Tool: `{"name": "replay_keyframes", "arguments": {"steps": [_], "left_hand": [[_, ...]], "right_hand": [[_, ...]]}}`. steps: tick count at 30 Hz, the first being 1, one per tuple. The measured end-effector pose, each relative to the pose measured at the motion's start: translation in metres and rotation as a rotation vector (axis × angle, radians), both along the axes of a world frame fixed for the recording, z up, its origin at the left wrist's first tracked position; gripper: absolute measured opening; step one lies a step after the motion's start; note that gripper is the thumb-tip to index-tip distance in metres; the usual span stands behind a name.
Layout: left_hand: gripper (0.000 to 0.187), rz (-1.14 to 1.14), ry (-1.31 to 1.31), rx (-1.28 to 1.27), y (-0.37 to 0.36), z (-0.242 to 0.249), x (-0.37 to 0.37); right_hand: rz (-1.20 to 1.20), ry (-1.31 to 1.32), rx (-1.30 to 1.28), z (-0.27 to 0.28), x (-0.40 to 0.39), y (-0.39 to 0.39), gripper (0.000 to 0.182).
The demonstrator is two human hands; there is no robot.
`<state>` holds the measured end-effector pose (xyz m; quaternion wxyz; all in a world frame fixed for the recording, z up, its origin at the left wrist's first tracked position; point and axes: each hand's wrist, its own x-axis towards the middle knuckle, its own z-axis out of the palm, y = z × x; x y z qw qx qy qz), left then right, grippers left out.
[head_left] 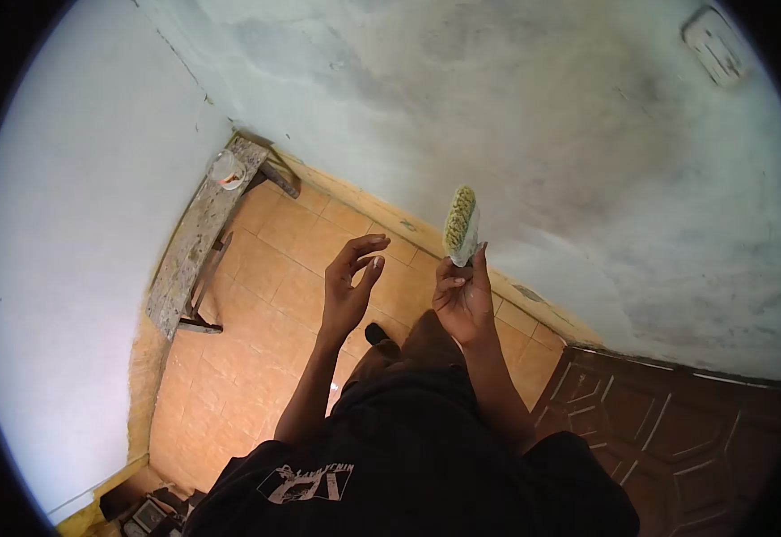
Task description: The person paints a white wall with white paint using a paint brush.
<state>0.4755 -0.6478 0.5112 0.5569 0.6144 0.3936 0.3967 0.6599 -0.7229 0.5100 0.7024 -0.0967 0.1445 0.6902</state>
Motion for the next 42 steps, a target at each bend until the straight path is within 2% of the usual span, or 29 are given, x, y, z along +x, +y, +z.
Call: {"name": "replay_keyframes", "arguments": {"steps": [3,6,15,18,21,24,33,35,42], "left_hand": [[0.027,0.054,-0.040,-0.063,0.024,-0.003,-0.018],[0.027,0.071,-0.063,-0.020,0.045,-0.004,-0.035],[0.026,0.195,0.048,0.084,0.124,0.005,-0.110],[0.026,0.277,0.043,0.067,0.154,0.006,-0.146],[0.026,0.358,-0.030,-0.048,0.176,0.003,-0.178],[0.027,0.394,-0.006,-0.025,0.200,0.000,-0.208],[0.028,0.378,0.033,0.089,0.282,-0.006,-0.321],[0.028,0.369,0.044,0.105,0.290,-0.019,-0.337],[0.028,0.328,0.026,-0.017,0.333,-0.038,-0.385]], "right_hand": [[0.029,-0.004,-0.037,-0.003,-0.021,0.032,0.035],[0.094,-0.001,-0.040,0.000,-0.041,0.063,0.035],[0.307,0.006,0.034,-0.012,-0.104,0.188,0.039],[0.368,0.073,-0.011,-0.016,-0.135,0.232,0.038],[0.440,0.008,0.053,-0.011,-0.164,0.269,0.036],[0.489,0.046,0.069,-0.005,-0.194,0.300,0.034],[0.443,0.079,0.075,-0.022,-0.294,0.358,0.035],[0.439,0.089,0.082,-0.040,-0.312,0.357,0.035],[0.357,0.139,0.023,-0.066,-0.378,0.376,0.035]]}}
